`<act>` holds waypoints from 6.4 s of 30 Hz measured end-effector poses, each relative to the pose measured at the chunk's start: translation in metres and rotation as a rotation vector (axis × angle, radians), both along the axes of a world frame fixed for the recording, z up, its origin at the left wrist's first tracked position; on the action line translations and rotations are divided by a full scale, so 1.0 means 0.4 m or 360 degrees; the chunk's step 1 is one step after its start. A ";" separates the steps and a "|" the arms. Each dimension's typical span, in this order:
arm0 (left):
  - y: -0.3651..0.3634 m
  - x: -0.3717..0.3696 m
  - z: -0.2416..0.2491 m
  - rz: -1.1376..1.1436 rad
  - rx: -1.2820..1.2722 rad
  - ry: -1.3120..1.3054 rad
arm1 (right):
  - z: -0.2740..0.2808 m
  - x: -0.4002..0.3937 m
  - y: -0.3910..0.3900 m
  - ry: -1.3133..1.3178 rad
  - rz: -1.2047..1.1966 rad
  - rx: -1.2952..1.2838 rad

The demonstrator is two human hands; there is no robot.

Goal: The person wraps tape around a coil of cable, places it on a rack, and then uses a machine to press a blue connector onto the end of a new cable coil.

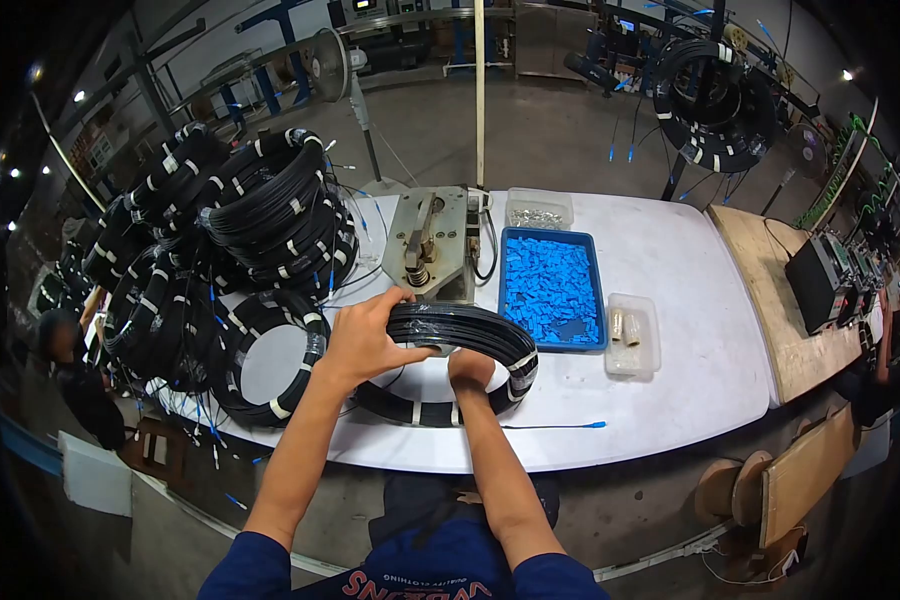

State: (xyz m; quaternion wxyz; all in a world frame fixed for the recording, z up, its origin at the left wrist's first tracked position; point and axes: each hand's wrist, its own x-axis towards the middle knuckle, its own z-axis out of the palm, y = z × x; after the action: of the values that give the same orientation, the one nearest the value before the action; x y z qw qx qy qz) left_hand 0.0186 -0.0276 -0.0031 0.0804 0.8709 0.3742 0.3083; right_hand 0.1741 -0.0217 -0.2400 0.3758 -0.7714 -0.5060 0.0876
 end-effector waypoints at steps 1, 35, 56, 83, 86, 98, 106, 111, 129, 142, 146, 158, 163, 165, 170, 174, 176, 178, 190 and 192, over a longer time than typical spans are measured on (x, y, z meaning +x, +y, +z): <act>-0.004 0.004 -0.002 0.0002 0.0090 -0.0073 | 0.015 -0.003 -0.002 0.0004 -0.0006 0.0004; 0.006 0.003 -0.041 0.0144 0.0106 -0.0053 | 0.112 0.008 -0.185 0.0189 0.0577 0.0816; 0.051 -0.197 -0.235 -0.0025 -0.0677 -0.0817 | 0.358 0.183 -0.254 0.0854 0.0658 0.0560; -0.084 -0.095 -0.010 -0.0665 -0.1027 -0.0831 | 0.577 0.215 -0.292 -0.0332 0.0800 0.0319; -0.066 -0.060 0.006 -0.0210 -0.0828 -0.0411 | 0.571 0.173 -0.268 -0.0415 0.0863 0.0492; -0.049 -0.106 -0.053 -0.0002 -0.0763 -0.0540 | 0.099 0.255 -0.368 0.1034 0.0078 0.0802; -0.057 -0.126 -0.081 -0.0001 -0.0749 -0.0642 | 0.080 0.176 -0.317 0.1657 0.0135 0.0791; -0.083 -0.181 -0.148 0.0016 -0.1010 -0.0604 | 0.177 0.251 -0.329 0.1083 0.0205 0.0837; -0.155 -0.173 0.039 -0.0025 -0.0844 -0.0151 | 0.616 0.226 -0.311 -0.0458 0.0653 0.0261; -0.057 0.003 -0.056 -0.0168 -0.0375 -0.0366 | 0.522 0.291 -0.320 0.0055 0.0683 0.0302; -0.071 0.001 -0.059 -0.0166 -0.0304 -0.0423 | 0.434 0.303 -0.343 0.0388 0.0516 0.0477; -0.089 -0.120 -0.083 0.0018 -0.0735 -0.0573 | 0.434 0.233 -0.340 0.0365 0.0534 0.0571; -0.112 -0.146 -0.050 0.0161 -0.0611 -0.0247 | 0.495 0.222 -0.316 0.0155 0.0653 0.0510; -0.111 -0.128 -0.015 0.0100 -0.0614 -0.0252 | 0.496 0.230 -0.303 0.0186 0.0673 0.0450; -0.046 -0.016 0.052 -0.0266 -0.0357 -0.0173 | 0.447 0.268 -0.270 0.0257 0.0640 0.0497; 0.013 0.064 0.031 -0.0221 -0.0395 0.0127 | 0.398 0.304 -0.261 0.0361 0.0508 0.0627; 0.018 0.096 0.023 -0.0185 -0.0366 0.0153 | 0.376 0.312 -0.260 0.0308 0.0414 0.0688; 0.008 0.116 0.010 -0.0153 -0.0269 0.0127 | 0.372 0.317 -0.268 0.0393 0.0292 0.0576; -0.027 0.057 0.087 -0.0242 -0.0465 0.0463 | 0.099 0.099 -0.268 0.0312 0.0432 0.0488; -0.016 0.066 0.078 -0.0319 -0.0412 0.0419 | 0.013 0.116 -0.194 0.0376 0.0250 0.0327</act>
State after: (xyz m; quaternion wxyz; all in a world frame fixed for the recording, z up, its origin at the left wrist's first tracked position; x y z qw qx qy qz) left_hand 0.0449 -0.0340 0.0280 0.1723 0.9189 0.3295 0.1316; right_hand 0.2205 -0.0991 -0.2349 0.5014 -0.6715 -0.5233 0.1545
